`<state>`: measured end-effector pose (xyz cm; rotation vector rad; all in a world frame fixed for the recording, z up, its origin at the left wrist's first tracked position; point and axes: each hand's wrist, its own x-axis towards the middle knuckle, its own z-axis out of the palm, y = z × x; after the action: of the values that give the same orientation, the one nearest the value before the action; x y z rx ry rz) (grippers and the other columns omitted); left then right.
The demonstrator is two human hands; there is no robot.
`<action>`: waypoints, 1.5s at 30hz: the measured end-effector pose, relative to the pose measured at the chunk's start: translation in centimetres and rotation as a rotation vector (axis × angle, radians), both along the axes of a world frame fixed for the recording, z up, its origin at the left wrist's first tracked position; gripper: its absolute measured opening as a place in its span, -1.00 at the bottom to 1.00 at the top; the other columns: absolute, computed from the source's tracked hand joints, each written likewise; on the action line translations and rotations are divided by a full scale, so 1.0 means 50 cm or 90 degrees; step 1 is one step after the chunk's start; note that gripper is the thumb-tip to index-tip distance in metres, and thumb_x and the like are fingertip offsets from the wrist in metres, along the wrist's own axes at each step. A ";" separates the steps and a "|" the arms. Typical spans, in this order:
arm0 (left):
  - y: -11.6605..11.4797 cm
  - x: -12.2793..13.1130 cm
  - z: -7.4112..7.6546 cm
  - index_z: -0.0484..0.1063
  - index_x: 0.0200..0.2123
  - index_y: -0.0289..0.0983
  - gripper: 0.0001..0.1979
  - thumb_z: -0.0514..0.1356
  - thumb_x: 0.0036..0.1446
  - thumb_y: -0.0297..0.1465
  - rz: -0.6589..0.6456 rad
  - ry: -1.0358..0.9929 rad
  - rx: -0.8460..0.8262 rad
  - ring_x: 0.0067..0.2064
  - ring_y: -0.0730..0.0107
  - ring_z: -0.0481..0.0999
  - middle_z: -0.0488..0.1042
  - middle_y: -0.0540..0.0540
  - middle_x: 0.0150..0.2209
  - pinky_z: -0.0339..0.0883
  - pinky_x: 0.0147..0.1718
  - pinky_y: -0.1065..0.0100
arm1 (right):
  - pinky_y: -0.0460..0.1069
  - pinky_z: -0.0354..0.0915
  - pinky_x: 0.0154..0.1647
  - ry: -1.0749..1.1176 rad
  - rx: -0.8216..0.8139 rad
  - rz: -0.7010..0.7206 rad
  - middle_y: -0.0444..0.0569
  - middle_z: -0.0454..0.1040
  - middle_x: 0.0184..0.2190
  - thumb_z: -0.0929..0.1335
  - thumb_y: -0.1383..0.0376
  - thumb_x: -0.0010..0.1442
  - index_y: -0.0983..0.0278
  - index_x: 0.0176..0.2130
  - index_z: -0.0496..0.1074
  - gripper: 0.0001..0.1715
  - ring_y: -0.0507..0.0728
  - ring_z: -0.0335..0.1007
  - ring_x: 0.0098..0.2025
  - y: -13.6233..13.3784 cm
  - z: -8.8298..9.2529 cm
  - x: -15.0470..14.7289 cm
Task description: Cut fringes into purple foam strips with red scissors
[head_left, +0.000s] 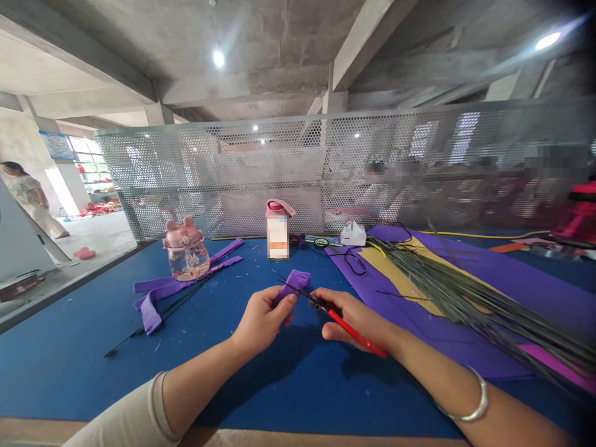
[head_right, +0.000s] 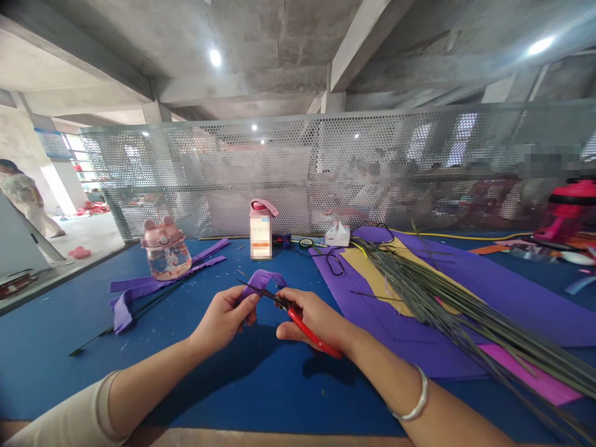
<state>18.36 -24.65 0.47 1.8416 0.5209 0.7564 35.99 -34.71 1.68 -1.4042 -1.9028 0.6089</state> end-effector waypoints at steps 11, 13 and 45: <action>0.001 -0.001 0.000 0.33 -0.49 -0.31 -0.65 0.08 0.08 -0.12 0.003 0.005 -0.029 -0.66 0.60 0.17 0.30 0.05 -0.65 0.05 -0.69 0.52 | -0.14 -0.05 -0.59 0.016 -0.008 -0.042 -0.19 0.10 -0.55 0.34 -0.14 -0.02 0.34 -0.29 0.36 -0.40 -0.03 -0.09 -0.54 0.002 -0.007 0.006; 0.000 -0.001 0.001 0.31 -0.50 -0.31 -0.66 0.08 0.08 -0.13 0.003 0.006 -0.035 -0.66 0.60 0.18 0.30 0.05 -0.65 0.06 -0.69 0.53 | -0.14 -0.05 -0.59 0.018 -0.013 -0.051 -0.20 0.10 -0.56 0.35 -0.11 -0.01 0.34 -0.27 0.37 -0.42 -0.04 -0.09 -0.55 0.002 -0.008 0.007; 0.000 0.005 -0.008 0.26 -0.51 -0.30 -0.66 0.08 0.08 -0.13 0.011 -0.034 -0.084 -0.63 0.58 0.25 0.31 0.05 -0.62 0.17 -0.63 0.49 | -0.13 -0.05 -0.50 -0.031 -0.014 0.014 -0.18 0.08 -0.48 0.24 -0.30 -0.07 0.30 -0.19 0.25 -0.22 0.00 -0.13 -0.48 0.002 -0.010 0.005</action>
<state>18.61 -24.63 0.09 1.6921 0.5410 0.7621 36.23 -34.59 1.19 -1.4247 -1.9580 0.6129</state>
